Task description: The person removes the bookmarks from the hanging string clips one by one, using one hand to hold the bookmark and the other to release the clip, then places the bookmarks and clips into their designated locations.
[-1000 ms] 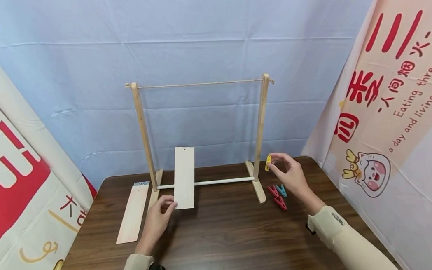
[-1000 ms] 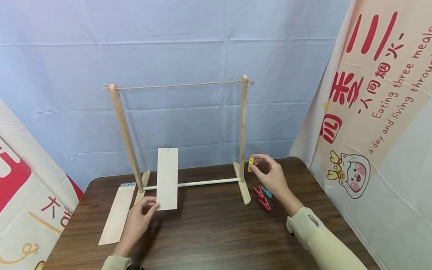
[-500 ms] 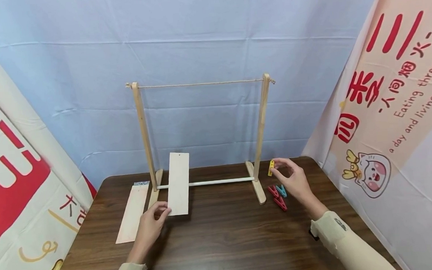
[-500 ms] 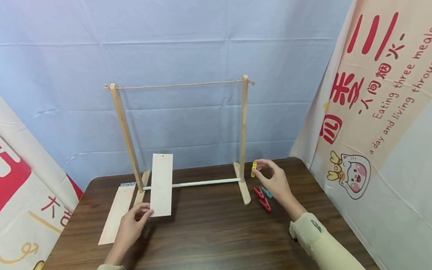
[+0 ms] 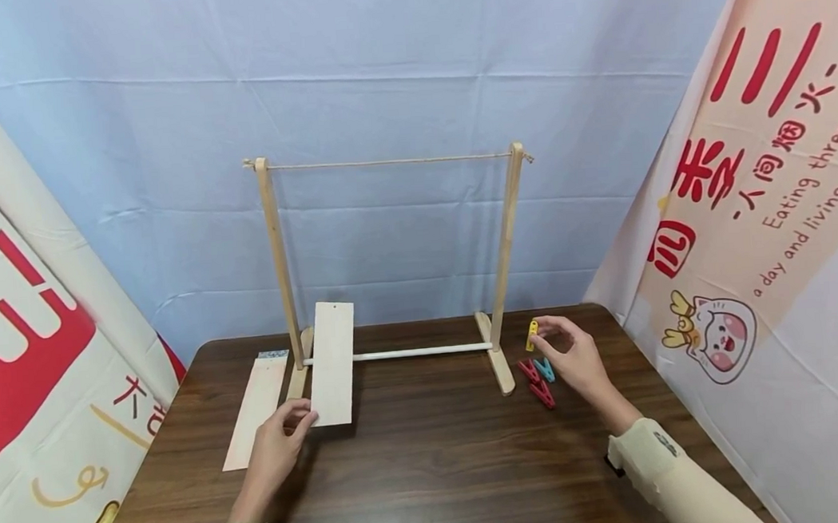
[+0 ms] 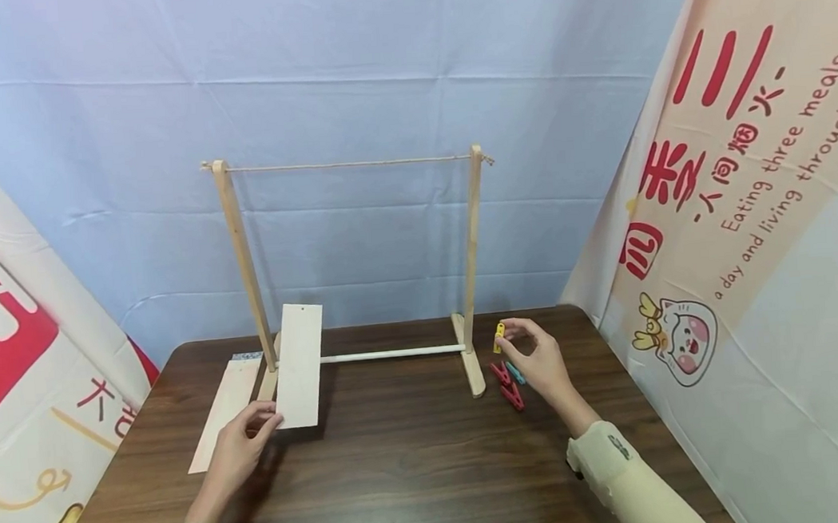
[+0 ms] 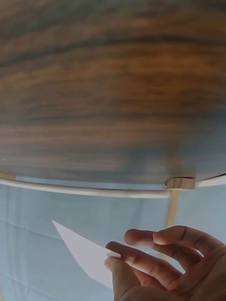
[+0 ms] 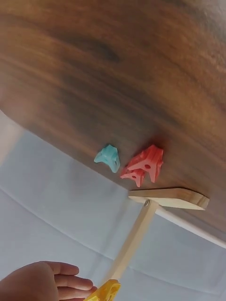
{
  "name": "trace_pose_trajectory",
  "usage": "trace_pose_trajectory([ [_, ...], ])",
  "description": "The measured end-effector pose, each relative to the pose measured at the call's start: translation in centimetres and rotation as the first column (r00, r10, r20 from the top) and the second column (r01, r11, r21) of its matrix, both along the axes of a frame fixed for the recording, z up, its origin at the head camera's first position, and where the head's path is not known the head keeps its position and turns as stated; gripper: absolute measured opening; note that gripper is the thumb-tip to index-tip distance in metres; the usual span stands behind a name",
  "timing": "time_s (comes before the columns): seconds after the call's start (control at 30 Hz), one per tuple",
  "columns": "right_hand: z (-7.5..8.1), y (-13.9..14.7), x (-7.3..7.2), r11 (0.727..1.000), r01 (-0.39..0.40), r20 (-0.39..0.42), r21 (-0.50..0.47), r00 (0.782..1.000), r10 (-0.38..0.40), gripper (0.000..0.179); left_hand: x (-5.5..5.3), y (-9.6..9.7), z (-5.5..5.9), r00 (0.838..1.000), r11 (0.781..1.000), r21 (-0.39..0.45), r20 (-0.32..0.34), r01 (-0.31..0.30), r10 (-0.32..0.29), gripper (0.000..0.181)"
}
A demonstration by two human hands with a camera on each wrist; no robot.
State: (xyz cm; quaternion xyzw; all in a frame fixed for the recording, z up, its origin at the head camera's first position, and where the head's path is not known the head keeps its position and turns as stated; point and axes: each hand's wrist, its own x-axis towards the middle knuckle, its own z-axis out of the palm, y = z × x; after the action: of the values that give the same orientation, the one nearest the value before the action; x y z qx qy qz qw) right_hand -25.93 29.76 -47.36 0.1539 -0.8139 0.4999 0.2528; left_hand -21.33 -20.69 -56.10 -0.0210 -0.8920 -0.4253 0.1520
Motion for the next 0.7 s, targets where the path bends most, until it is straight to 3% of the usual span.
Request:
trace_pose_trajectory([
  [0.4,-0.9,0.6,0.5,0.999,0.036,-0.011,0.021,0.999,-0.035,0.03,1.1,-1.7,0.1,1.0,1.0,-0.019,-0.023,-0.013,0.013,0.014],
  [0.57,-1.6,1.1,0.4,0.997,0.053,-0.055,0.054,0.997,-0.05,0.029,1.6,-2.7,0.6,0.999,0.999,-0.036,-0.039,-0.025,0.024,0.012],
  [0.7,-1.5,1.2,0.7,0.997,0.045,-0.041,0.06,0.998,-0.042,0.029,1.9,-3.7,1.1,0.999,0.997,-0.065,-0.042,-0.032,0.03,0.01],
])
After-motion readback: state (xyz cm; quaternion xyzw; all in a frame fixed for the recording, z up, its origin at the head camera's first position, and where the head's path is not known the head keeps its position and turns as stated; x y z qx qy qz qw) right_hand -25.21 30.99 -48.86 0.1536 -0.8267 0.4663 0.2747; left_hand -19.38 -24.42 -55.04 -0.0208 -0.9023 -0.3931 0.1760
